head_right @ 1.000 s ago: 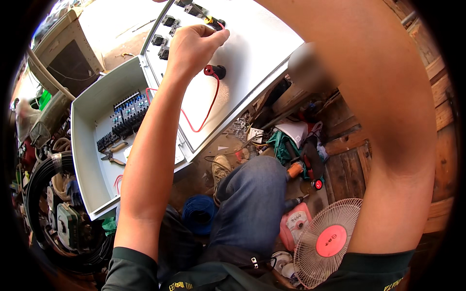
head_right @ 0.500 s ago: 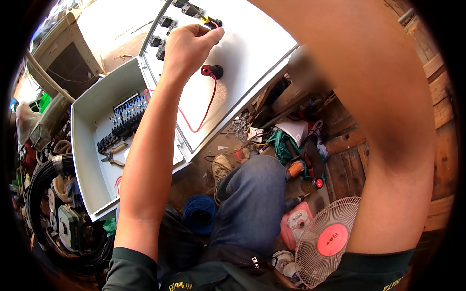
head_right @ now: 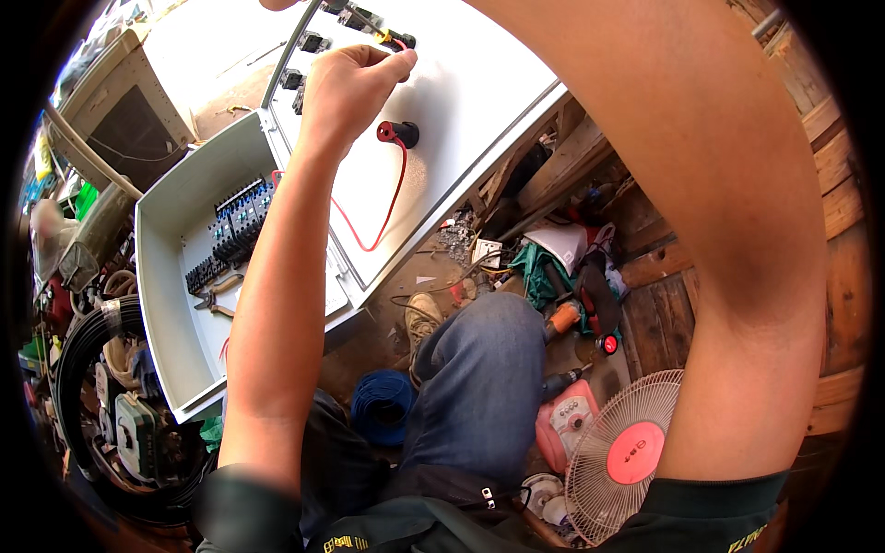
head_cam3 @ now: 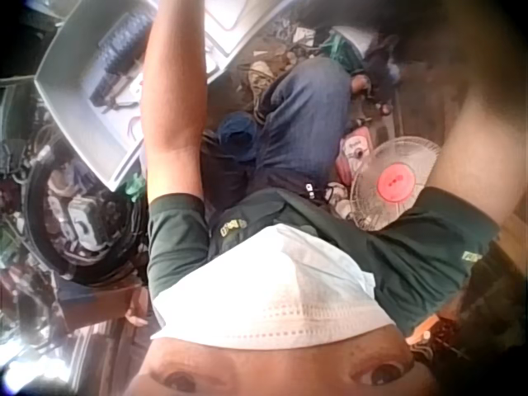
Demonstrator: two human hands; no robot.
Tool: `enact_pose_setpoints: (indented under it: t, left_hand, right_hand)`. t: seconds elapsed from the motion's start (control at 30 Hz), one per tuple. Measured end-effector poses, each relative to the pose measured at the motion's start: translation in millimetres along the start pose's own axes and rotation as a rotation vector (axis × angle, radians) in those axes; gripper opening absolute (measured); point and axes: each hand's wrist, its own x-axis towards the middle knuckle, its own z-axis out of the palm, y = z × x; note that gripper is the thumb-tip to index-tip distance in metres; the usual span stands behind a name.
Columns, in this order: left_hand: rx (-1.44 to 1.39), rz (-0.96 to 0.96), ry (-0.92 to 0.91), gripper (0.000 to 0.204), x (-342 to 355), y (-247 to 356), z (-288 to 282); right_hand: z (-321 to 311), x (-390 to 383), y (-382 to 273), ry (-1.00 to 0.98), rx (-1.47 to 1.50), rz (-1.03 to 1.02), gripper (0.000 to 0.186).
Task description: The person strips red wires with pliers and connects them to terminals inside an open electrical box. They use a screwdriver to tighten connections and route wires through the box.
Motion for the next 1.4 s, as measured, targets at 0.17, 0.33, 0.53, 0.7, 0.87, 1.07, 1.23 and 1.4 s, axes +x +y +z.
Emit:
enact_pose_setpoints:
  t: [0.17, 0.33, 0.53, 0.7, 0.87, 1.07, 1.23, 1.4]
  left_hand:
    - [0.012, -0.014, -0.02, 0.037, 1.6, 0.4, -1.0]
    - [0.013, -0.025, -0.02, 0.037, 0.5, 1.5, -0.8]
    - [0.015, -0.044, -0.029, 0.037, 0.3, 3.1, -3.0]
    - [-0.024, -0.049, -0.014, 0.036, -2.6, 6.5, -1.5]
    - [-0.034, -0.047, -0.017, 0.036, -0.6, 4.4, -3.0]
    - [-0.029, -0.039, -0.018, 0.037, -1.3, 4.2, -1.9]
    - [-0.036, -0.047, -0.019, 0.036, -2.1, 5.5, -1.3]
    - [-0.042, -0.053, -0.009, 0.036, -0.2, 2.1, -1.3]
  right_hand:
    - [9.5, 3.4, 4.3, 0.062, 0.024, 0.008, 0.017]
    - [4.9, -3.7, 1.4, 0.063, 0.015, 0.015, 0.017]
    - [2.1, -7.5, -3.1, 0.076, 0.02, 0.02, 0.017]
    - [21.5, 23.0, 13.7, 0.148, -0.056, -0.119, 0.017]
    - [24.4, 23.9, 21.8, 0.193, 0.039, -0.206, 0.016]
    - [27.0, 21.9, 20.1, 0.216, 0.11, -0.145, 0.022]
    - [27.4, 23.7, 24.7, 0.281, 0.105, -0.205, 0.03]
    - [21.4, 12.0, 16.2, 0.228, 0.163, -0.143, 0.037]
